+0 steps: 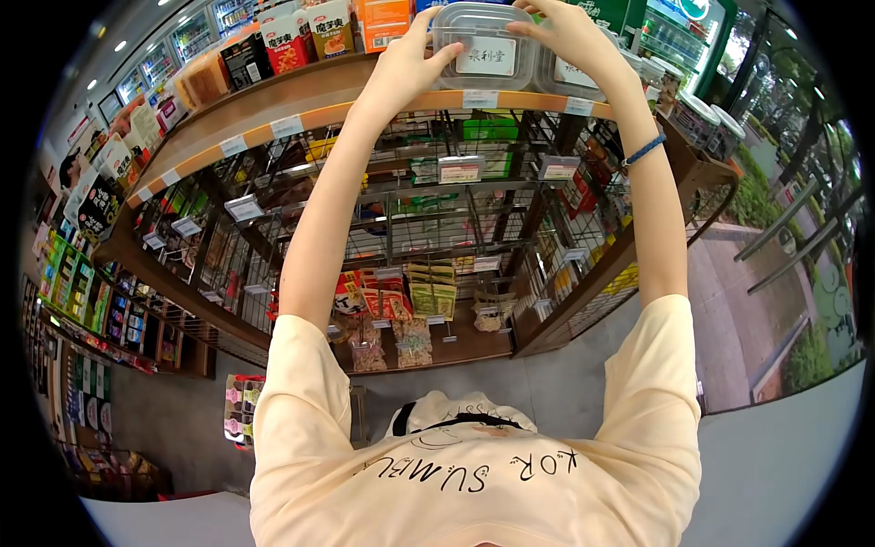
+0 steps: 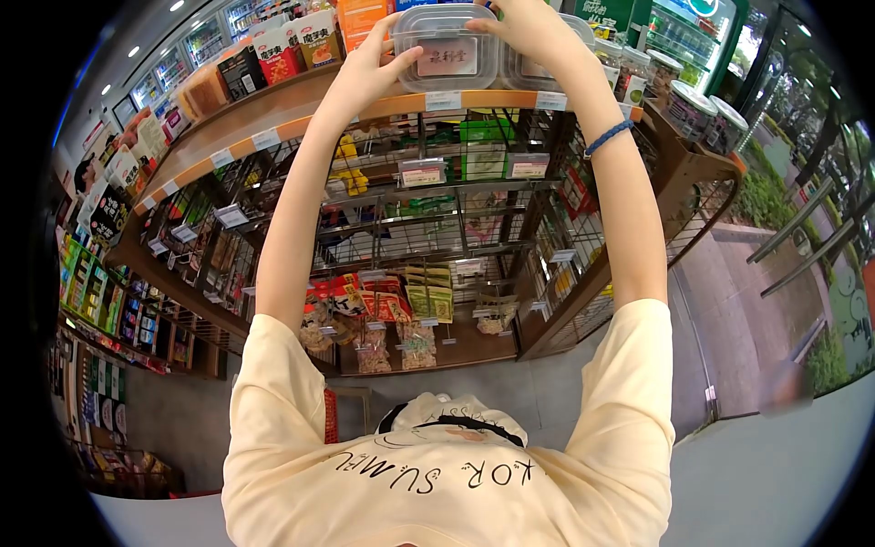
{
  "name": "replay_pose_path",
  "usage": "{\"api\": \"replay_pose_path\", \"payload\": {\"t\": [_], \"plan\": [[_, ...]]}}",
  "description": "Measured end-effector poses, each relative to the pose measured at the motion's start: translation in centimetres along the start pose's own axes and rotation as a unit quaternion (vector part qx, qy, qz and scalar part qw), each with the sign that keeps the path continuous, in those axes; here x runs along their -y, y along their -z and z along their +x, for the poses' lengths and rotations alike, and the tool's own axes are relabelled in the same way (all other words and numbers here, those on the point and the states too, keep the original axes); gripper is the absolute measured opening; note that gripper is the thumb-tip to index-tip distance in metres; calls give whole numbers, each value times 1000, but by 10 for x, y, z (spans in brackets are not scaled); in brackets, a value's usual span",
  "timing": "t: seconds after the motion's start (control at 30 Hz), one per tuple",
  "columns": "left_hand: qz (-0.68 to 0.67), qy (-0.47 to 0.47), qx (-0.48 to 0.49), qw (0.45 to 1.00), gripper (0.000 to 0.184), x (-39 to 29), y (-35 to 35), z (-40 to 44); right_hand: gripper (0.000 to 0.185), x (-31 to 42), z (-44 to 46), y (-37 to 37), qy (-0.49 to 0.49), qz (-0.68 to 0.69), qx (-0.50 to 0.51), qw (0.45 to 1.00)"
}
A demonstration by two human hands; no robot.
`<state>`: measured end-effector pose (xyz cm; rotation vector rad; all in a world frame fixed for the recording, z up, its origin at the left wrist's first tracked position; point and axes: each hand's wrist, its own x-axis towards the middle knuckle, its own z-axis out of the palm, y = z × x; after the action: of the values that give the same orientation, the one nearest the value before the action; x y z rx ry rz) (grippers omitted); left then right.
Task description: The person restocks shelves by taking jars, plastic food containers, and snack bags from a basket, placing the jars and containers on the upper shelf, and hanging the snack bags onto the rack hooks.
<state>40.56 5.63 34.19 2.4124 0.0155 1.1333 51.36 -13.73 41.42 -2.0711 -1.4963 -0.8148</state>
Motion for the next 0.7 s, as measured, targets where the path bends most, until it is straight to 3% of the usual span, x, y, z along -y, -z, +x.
{"api": "replay_pose_path", "payload": {"t": [0.23,0.3,0.53,0.6,0.7], "plan": [[24,-42,-19,999,65,-9,2,-3,35,5,-7,6,-25,12,-1,1000],[-135,3,33,990,53,-39,16,-10,35,6,-8,9,-21,47,-4,999],[-97,-3,30,995,51,-37,14,-10,34,4,-10,11,-14,58,-5,998],[-44,-9,7,999,52,-39,14,-11,32,-2,-9,5,32,56,-46,997],[5,33,34,999,55,-49,19,-13,32,-3,-16,0,7,134,-124,983]]}}
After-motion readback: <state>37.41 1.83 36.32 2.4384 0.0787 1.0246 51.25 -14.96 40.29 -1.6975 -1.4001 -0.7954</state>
